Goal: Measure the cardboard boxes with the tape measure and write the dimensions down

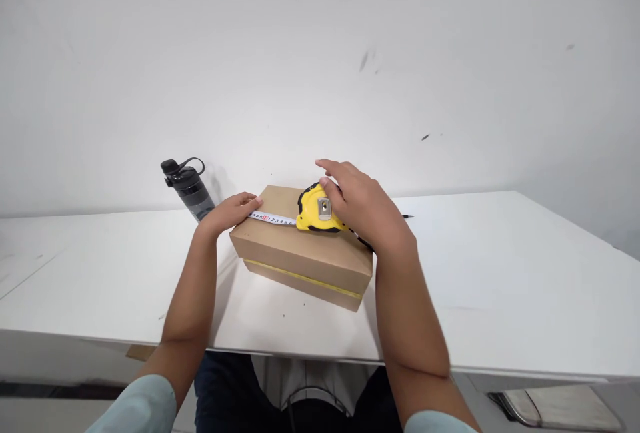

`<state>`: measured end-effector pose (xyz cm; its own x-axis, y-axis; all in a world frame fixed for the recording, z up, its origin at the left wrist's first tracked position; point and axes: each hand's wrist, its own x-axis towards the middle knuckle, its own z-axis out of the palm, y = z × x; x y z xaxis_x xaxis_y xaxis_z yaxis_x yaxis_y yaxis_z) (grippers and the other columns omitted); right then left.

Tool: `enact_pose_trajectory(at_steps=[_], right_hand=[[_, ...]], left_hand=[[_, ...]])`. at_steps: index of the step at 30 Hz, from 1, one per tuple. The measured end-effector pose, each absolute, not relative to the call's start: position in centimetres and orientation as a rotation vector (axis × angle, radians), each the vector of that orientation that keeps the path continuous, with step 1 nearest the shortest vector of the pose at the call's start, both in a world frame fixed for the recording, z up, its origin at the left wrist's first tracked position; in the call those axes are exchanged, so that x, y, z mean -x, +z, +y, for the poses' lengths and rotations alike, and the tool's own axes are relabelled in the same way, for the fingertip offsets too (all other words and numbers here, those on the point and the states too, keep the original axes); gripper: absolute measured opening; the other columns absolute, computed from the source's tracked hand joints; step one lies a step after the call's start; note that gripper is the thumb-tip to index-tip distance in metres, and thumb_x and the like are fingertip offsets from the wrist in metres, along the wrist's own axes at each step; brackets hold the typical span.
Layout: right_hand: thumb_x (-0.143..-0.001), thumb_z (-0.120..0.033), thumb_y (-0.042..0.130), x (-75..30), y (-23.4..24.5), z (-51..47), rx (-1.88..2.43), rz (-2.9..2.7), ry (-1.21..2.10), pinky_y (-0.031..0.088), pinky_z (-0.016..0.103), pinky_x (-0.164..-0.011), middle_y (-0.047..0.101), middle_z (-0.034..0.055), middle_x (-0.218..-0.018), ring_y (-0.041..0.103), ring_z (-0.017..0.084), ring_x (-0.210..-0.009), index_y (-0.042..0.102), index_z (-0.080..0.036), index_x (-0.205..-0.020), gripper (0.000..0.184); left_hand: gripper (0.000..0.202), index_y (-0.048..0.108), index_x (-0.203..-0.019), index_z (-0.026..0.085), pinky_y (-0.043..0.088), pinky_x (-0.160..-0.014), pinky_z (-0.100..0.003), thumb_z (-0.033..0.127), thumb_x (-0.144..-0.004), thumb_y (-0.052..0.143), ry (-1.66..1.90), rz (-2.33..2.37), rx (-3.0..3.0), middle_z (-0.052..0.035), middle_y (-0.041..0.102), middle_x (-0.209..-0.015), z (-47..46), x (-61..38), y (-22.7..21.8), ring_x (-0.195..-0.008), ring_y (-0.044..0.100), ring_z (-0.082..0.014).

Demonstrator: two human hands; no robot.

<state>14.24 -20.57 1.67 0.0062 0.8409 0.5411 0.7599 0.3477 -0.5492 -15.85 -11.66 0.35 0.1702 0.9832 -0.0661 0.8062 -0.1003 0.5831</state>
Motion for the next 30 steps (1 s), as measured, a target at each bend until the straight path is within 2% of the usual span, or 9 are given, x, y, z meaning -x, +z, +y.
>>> enact_pose_trajectory(at_steps=[3,7,10,13,18,23,27,30], right_hand=[[-0.11,-0.046,0.038,-14.0,1.8,-19.6,1.692,-1.669,0.268,0.058,0.047,-0.096,0.076,0.0138,-0.139,0.072,0.034,-0.124,0.066,-0.027,-0.147,0.051],[-0.107,-0.065,0.037,-13.8,1.8,-18.7,1.792,-1.664,0.372,0.057,0.045,-0.091,0.078,0.0162,-0.134,0.073,0.036,-0.118,0.072,-0.025,-0.139,0.062],[-0.105,-0.069,0.038,-13.9,1.9,-18.8,1.782,-1.694,0.389,0.057,0.047,-0.093,0.076,0.0182,-0.137,0.072,0.037,-0.122,0.063,-0.023,-0.153,0.071],[-0.104,-0.066,0.046,-14.0,2.0,-19.5,1.654,-1.738,0.384,0.057,0.047,-0.094,0.076,0.0152,-0.136,0.073,0.035,-0.118,0.055,-0.026,-0.16,0.07],[-0.102,-0.057,0.056,-12.7,2.1,-21.5,1.398,-1.82,0.205,0.057,0.043,-0.09,0.077,0.0109,-0.12,0.073,0.028,-0.104,0.075,-0.026,-0.133,0.048],[-0.107,-0.05,0.05,-10.9,2.5,-23.3,1.416,-1.909,0.118,0.052,0.04,-0.08,0.078,0.008,-0.113,0.072,0.025,-0.096,0.081,-0.03,-0.125,0.041],[-0.107,-0.056,0.05,-11.1,3.1,-23.5,1.467,-1.963,0.282,0.05,0.04,-0.079,0.081,0.004,-0.11,0.073,0.024,-0.096,0.084,-0.03,-0.097,0.043],[-0.105,-0.051,0.057,-11.5,3.4,-23.4,1.405,-1.988,0.354,0.051,0.039,-0.081,0.082,0.0014,-0.108,0.074,0.024,-0.098,0.084,-0.03,-0.092,0.036]], left_hand=[[0.063,0.071,-0.129,0.022,0.054,-0.107,-0.042,0.075,-0.098,0.053,0.48,1.705,-1.959,-0.0125,0.072,-0.15,-11.6,15.7,0.3,-0.135,0.069,-0.0365],[0.061,0.072,-0.127,0.023,0.054,-0.104,-0.043,0.074,-0.1,0.05,0.475,1.713,-1.972,-0.0121,0.074,-0.147,-11.6,15.5,0.4,-0.133,0.07,-0.0365],[0.06,0.072,-0.126,0.023,0.055,-0.103,-0.042,0.073,-0.1,0.05,0.473,1.707,-1.981,-0.0111,0.075,-0.146,-11.6,15.5,0.4,-0.132,0.07,-0.0359],[0.058,0.072,-0.127,0.024,0.054,-0.105,-0.042,0.072,-0.1,0.051,0.476,1.709,-1.987,-0.0099,0.075,-0.146,-11.7,15.5,0.3,-0.133,0.07,-0.0361],[0.058,0.072,-0.13,0.027,0.051,-0.11,-0.045,0.071,-0.101,0.05,0.492,1.728,-1.992,-0.0087,0.072,-0.151,-11.7,15.2,0.1,-0.137,0.067,-0.0369],[0.058,0.072,-0.125,0.025,0.054,-0.104,-0.044,0.073,-0.1,0.05,0.464,1.654,-2.019,-0.0106,0.076,-0.143,-12.3,14.3,0.2,-0.128,0.071,-0.0364],[0.059,0.071,-0.118,0.024,0.055,-0.099,-0.045,0.074,-0.101,0.046,0.433,1.638,-2.071,-0.0126,0.077,-0.137,-12.9,13.7,0.6,-0.121,0.073,-0.0366],[0.062,0.07,-0.124,0.024,0.053,-0.101,-0.047,0.074,-0.103,0.039,0.401,1.685,-2.13,-0.0136,0.075,-0.141,-13.2,13.6,0.8,-0.123,0.071,-0.0382]])
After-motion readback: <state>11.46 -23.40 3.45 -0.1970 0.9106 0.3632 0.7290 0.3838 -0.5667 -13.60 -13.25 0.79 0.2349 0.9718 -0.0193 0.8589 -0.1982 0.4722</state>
